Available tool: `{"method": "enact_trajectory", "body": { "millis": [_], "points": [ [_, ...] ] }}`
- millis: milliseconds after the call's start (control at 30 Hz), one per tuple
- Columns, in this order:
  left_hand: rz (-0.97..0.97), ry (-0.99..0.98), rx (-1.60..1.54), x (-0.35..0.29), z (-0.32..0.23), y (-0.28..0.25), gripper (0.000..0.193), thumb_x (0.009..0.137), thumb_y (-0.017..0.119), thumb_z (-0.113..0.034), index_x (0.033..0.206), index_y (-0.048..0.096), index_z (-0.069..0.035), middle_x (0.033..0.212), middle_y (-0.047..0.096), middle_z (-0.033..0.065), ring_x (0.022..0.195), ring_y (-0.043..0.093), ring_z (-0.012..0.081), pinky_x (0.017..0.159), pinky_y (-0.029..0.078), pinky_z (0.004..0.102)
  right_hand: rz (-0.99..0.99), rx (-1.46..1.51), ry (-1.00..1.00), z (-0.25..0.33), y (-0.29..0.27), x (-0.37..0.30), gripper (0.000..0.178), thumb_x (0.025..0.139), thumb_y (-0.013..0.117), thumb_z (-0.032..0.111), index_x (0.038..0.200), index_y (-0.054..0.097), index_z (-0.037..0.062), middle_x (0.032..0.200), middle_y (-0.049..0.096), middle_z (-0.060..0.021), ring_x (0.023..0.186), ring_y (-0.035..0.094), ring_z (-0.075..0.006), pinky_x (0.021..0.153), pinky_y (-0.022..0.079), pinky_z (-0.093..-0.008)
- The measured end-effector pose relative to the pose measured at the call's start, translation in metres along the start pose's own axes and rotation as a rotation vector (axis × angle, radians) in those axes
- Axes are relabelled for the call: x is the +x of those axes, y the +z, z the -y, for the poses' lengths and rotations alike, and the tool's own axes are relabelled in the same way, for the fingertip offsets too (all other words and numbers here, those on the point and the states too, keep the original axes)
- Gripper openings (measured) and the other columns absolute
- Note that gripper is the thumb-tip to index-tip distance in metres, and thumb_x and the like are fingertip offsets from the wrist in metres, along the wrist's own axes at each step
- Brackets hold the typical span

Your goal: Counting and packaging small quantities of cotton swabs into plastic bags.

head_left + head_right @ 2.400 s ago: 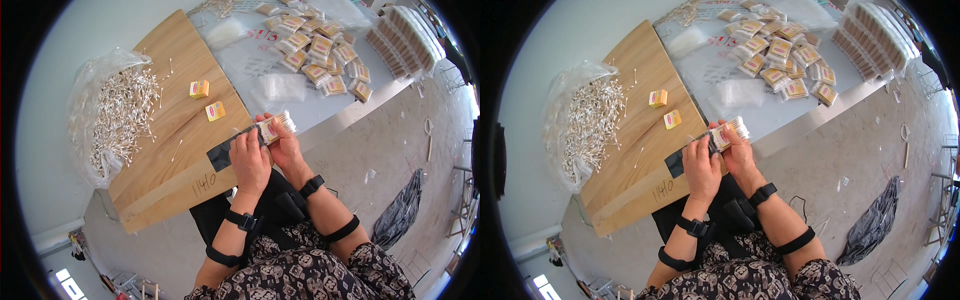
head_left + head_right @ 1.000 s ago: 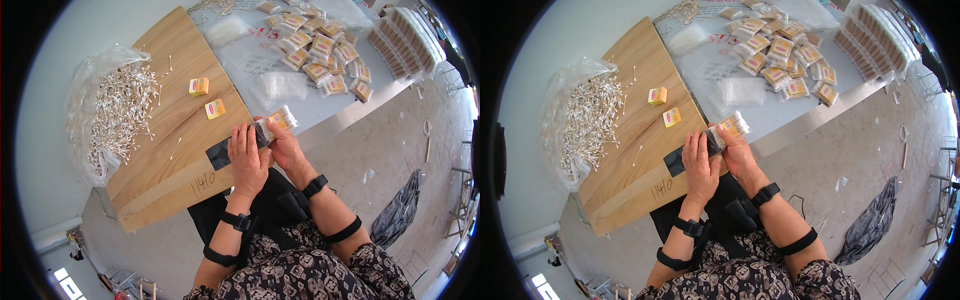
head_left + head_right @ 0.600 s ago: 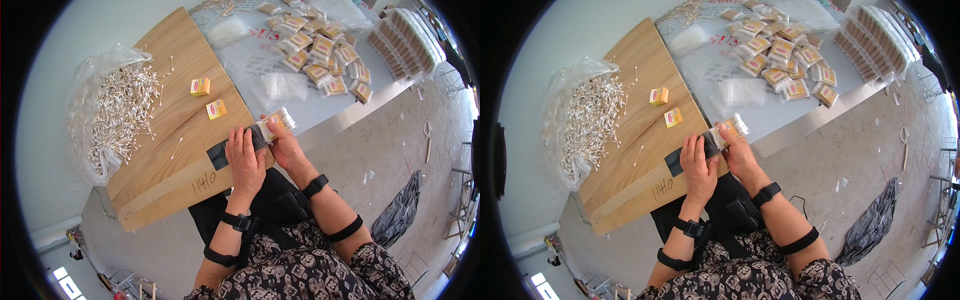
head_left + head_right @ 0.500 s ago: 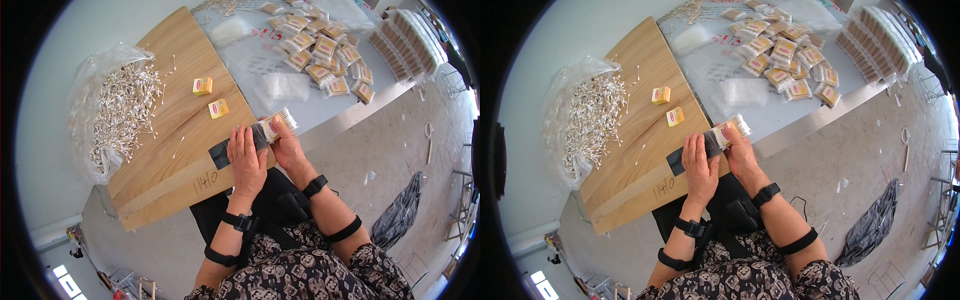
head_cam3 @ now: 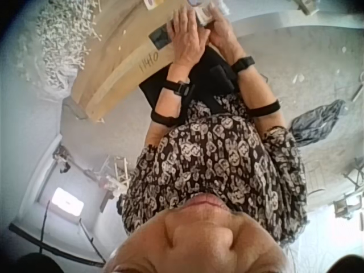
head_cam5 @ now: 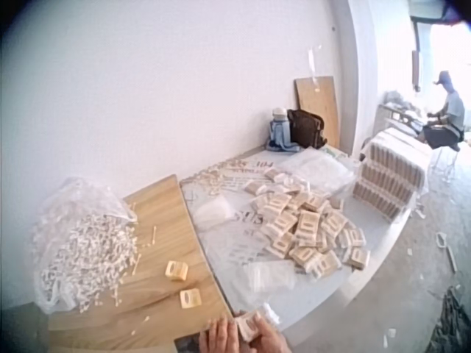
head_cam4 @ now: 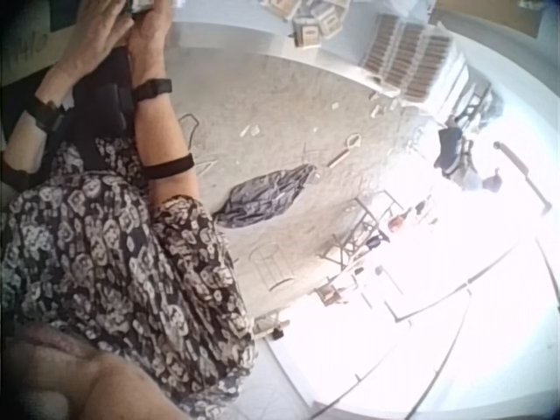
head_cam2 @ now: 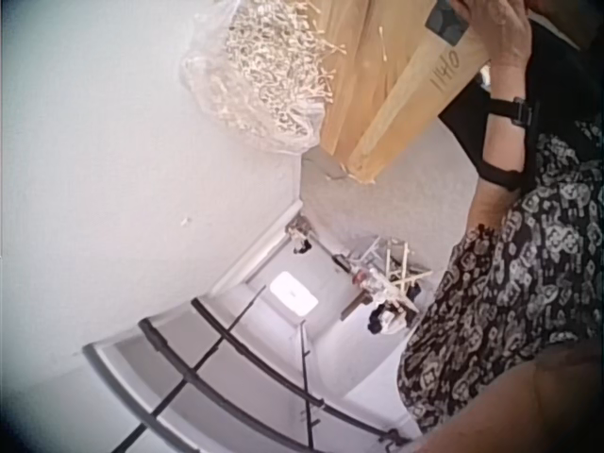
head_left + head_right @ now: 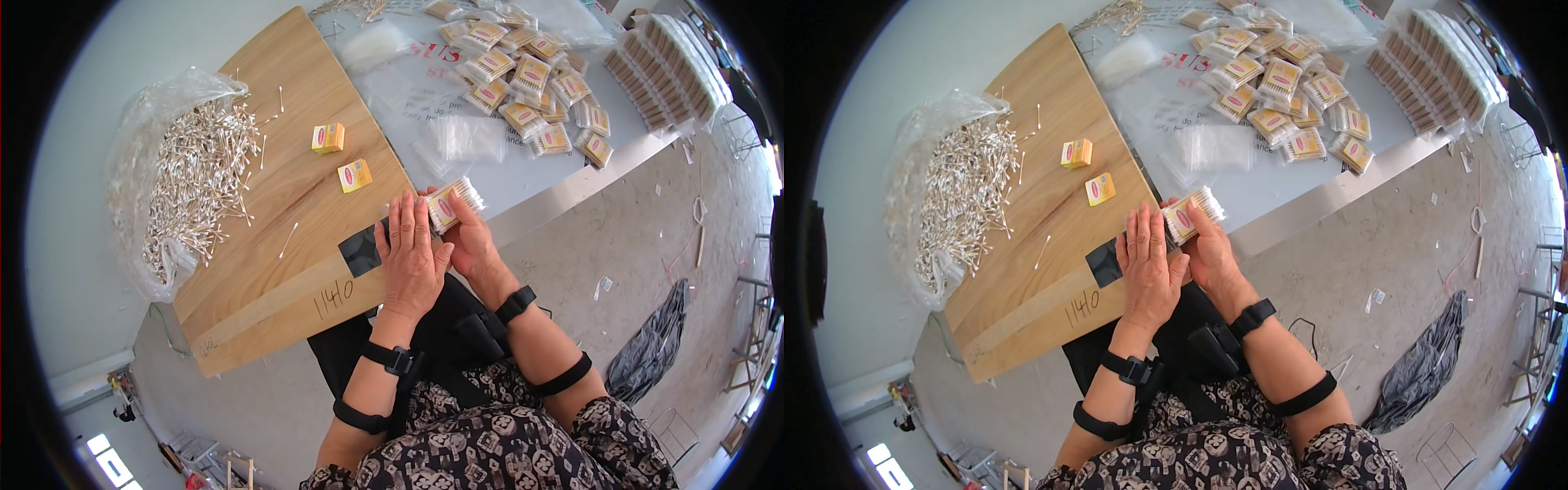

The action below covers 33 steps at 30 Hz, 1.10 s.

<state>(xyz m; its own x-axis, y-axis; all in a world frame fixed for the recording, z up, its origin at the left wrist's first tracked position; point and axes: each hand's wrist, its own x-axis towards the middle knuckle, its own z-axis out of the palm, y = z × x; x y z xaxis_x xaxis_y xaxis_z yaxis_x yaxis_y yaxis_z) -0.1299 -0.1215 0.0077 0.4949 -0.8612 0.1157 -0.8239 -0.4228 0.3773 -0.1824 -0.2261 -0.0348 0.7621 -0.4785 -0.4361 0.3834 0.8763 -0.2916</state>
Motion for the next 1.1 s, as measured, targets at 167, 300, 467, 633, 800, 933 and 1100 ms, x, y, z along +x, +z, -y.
{"method": "enact_trajectory", "body": {
  "millis": [167,300,467,633,800,933,1100],
  "points": [
    [0.128,0.093,0.083,0.004,-0.001,-0.001,0.072,0.096,0.044,-0.044,0.151,0.021,-0.004,0.158,0.019,0.0145,0.146,0.016,0.0317,0.115,0.009,0.0554,-0.013,0.056,0.037,0.005,0.012,-0.010,0.041,0.099,0.052,0.032,0.126,0.053,0.0008,0.121,0.060,-0.0105,0.116,0.056,-0.0249,0.101,0.045,-0.0429],
    [0.118,0.088,0.066,0.007,0.000,-0.004,0.071,0.096,0.047,-0.041,0.151,0.021,-0.003,0.158,0.019,0.0143,0.146,0.018,0.0311,0.115,0.010,0.0556,-0.050,-0.005,0.016,0.004,0.014,-0.007,0.037,0.098,0.054,0.027,0.123,0.055,0.0003,0.120,0.061,-0.0111,0.113,0.057,-0.0250,0.098,0.047,-0.0428],
    [-0.053,0.022,-0.201,0.000,0.010,0.005,0.064,0.096,0.051,-0.030,0.147,0.026,0.000,0.152,0.027,0.0198,0.142,0.023,0.0369,0.113,0.018,0.0540,-0.085,-0.030,-0.056,0.000,0.007,0.001,0.027,0.095,0.059,0.017,0.115,0.057,-0.0012,0.113,0.064,-0.0134,0.104,0.062,-0.0256,0.094,0.051,-0.0412],
    [-0.146,-0.020,-0.252,-0.008,0.022,0.004,0.061,0.093,0.057,-0.019,0.144,0.030,0.002,0.148,0.033,0.0200,0.137,0.031,0.0378,0.112,0.026,0.0474,-0.188,0.026,-0.151,0.007,0.011,0.004,0.018,0.094,0.059,0.012,0.107,0.059,-0.0006,0.103,0.067,-0.0145,0.096,0.065,-0.0255,0.089,0.053,-0.0370],
    [-0.159,0.019,-0.228,-0.008,0.022,0.004,0.059,0.091,0.059,-0.018,0.141,0.035,0.001,0.143,0.039,0.0194,0.134,0.035,0.0380,0.112,0.026,0.0486,-0.264,0.079,-0.254,0.058,-0.024,0.012,0.019,0.096,0.057,0.016,0.107,0.056,0.0005,0.108,0.066,-0.0160,0.101,0.065,-0.0287,0.087,0.055,-0.0429],
    [-0.303,0.019,-0.337,-0.004,0.012,-0.003,0.052,0.087,0.064,-0.006,0.135,0.045,0.000,0.138,0.047,0.0180,0.127,0.046,0.0357,0.105,0.039,0.0435,-0.283,0.099,-0.066,0.074,0.011,-0.012,0.022,0.098,0.054,0.020,0.108,0.055,0.0000,0.109,0.065,-0.0169,0.102,0.065,-0.0304,0.086,0.056,-0.0457],
    [-0.400,0.148,-0.331,0.010,-0.002,-0.034,0.049,0.075,0.072,0.003,0.121,0.063,-0.008,0.135,0.051,0.0163,0.118,0.054,0.0328,0.096,0.048,0.0394,-0.172,0.130,0.213,0.049,0.034,-0.026,0.024,0.098,0.053,0.021,0.108,0.055,0.0001,0.108,0.065,-0.0175,0.099,0.065,-0.0317,0.084,0.055,-0.0481]
  ]
}}
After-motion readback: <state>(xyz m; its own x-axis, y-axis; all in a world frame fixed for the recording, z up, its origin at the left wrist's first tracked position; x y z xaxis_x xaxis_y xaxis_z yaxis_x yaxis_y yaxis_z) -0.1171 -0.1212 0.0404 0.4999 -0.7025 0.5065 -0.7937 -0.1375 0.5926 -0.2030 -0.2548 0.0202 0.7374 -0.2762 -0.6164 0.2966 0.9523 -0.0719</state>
